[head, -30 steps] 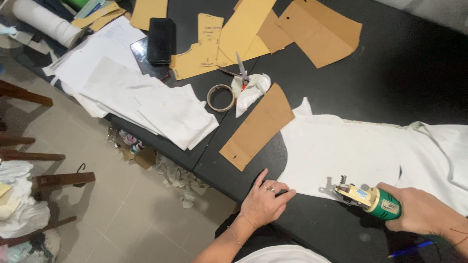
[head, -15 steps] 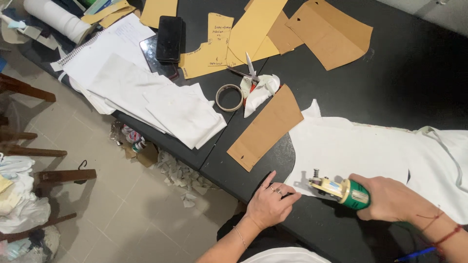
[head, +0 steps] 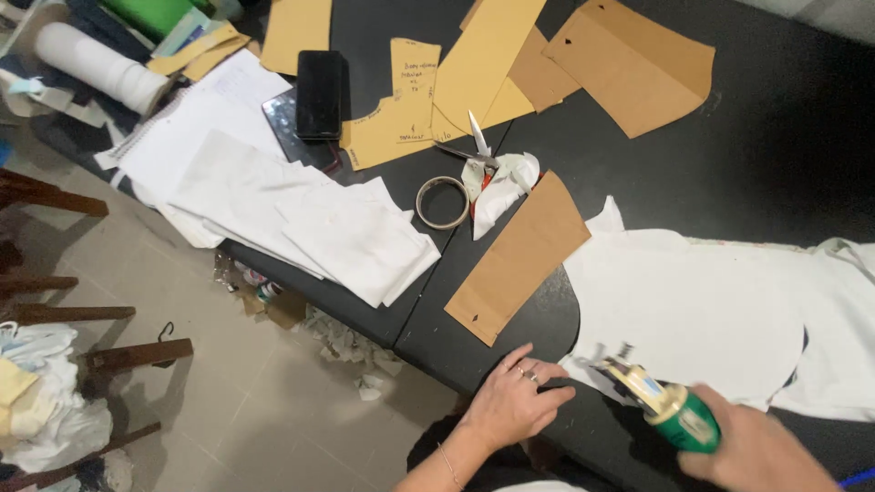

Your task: Cutting and marking fabric patterns for garment production using scissors, pen, and electric cutter

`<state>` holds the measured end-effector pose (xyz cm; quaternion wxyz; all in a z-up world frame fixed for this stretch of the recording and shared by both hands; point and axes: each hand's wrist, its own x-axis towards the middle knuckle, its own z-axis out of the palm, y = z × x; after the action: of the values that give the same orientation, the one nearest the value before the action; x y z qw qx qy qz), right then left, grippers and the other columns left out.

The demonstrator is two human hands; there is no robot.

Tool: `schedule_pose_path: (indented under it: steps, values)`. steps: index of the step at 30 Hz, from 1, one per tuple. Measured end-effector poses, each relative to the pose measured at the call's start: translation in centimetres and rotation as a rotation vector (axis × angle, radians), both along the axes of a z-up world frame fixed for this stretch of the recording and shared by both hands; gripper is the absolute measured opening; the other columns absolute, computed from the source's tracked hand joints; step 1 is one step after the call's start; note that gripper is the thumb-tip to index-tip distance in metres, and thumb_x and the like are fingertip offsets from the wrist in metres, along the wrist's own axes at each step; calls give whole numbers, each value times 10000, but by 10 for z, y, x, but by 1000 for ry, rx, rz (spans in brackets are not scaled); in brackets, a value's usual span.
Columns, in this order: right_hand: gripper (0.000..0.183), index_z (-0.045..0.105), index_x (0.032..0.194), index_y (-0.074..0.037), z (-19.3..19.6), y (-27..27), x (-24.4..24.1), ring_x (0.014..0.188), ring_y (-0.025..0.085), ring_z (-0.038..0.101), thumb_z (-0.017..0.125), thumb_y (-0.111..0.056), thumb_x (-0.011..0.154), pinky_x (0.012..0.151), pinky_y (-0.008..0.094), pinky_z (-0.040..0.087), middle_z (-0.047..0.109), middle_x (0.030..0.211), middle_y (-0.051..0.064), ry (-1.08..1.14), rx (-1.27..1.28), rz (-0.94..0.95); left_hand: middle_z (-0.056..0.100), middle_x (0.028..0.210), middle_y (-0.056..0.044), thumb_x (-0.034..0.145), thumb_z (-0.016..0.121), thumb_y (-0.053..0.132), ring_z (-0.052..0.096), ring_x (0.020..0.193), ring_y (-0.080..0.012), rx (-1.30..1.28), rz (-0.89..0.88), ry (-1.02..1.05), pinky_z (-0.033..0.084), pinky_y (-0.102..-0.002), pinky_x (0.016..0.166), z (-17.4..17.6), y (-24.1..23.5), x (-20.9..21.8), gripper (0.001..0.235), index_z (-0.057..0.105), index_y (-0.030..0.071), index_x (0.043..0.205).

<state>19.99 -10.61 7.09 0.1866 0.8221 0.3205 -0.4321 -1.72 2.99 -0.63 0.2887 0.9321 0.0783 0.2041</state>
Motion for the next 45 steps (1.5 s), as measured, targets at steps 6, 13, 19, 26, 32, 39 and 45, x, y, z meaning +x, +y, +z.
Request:
schedule_pose_path:
  steps: [6, 13, 19, 26, 32, 39, 45]
  values:
    - [834, 518, 1143, -368, -65, -54, -57, 831, 150, 703, 896, -369, 400, 800, 221, 462, 757, 842, -21, -159, 21, -649, 453, 1291, -52, 670, 715, 162, 449, 1179, -191, 131, -169, 40, 297, -510, 1010, 12, 29, 2, 328, 602, 118, 975]
    - [778, 519, 1136, -331, -32, 3, -114, 856, 187, 679, 846, -398, 434, 790, 250, 455, 735, 871, 12, -153, -26, -772, 560, 1162, -31, 771, 584, 166, 503, 1103, -184, 146, -211, -18, 308, -528, 988, 0, 42, 10, 278, 606, 79, 1035]
    - [728, 521, 1129, -293, -36, 17, -113, 880, 225, 655, 796, -428, 468, 779, 280, 449, 713, 900, 46, -139, -46, -858, 556, 1166, -52, 814, 566, 112, 510, 1103, -183, 41, -262, -10, 298, -518, 1000, 6, 49, 12, 248, 598, 42, 1050]
    - [682, 523, 1121, -249, -29, 35, -97, 909, 269, 628, 737, -461, 508, 767, 314, 443, 689, 934, 86, -130, -50, -920, 563, 1106, -29, 794, 555, 86, 535, 1054, -184, -27, -256, -2, 285, -505, 1008, 10, 53, 12, 233, 577, 62, 1025]
    - [654, 526, 1114, -212, -12, 62, -84, 933, 307, 605, 686, -488, 542, 756, 344, 437, 668, 963, 120, -131, -40, -955, 583, 1015, -36, 825, 518, 63, 549, 999, -202, -143, -232, -22, 282, -515, 1007, 12, 55, 11, 155, 593, 59, 961]
    - [667, 504, 1139, -171, 0, 94, -68, 973, 321, 575, 673, -453, 559, 796, 356, 414, 631, 1021, 138, -137, 62, -962, 582, 1003, -43, 792, 550, 45, 543, 966, -217, -181, -230, -50, 267, -535, 1016, 7, 55, 10, 156, 616, 53, 933]
    - [687, 480, 1170, -127, 8, 119, -55, 1016, 333, 543, 671, -404, 571, 846, 367, 386, 592, 1084, 157, -137, 168, -957, 579, 1006, -47, 812, 541, 35, 523, 983, -237, -272, -269, 9, 255, -557, 1020, 3, 56, 9, 156, 594, 52, 957]
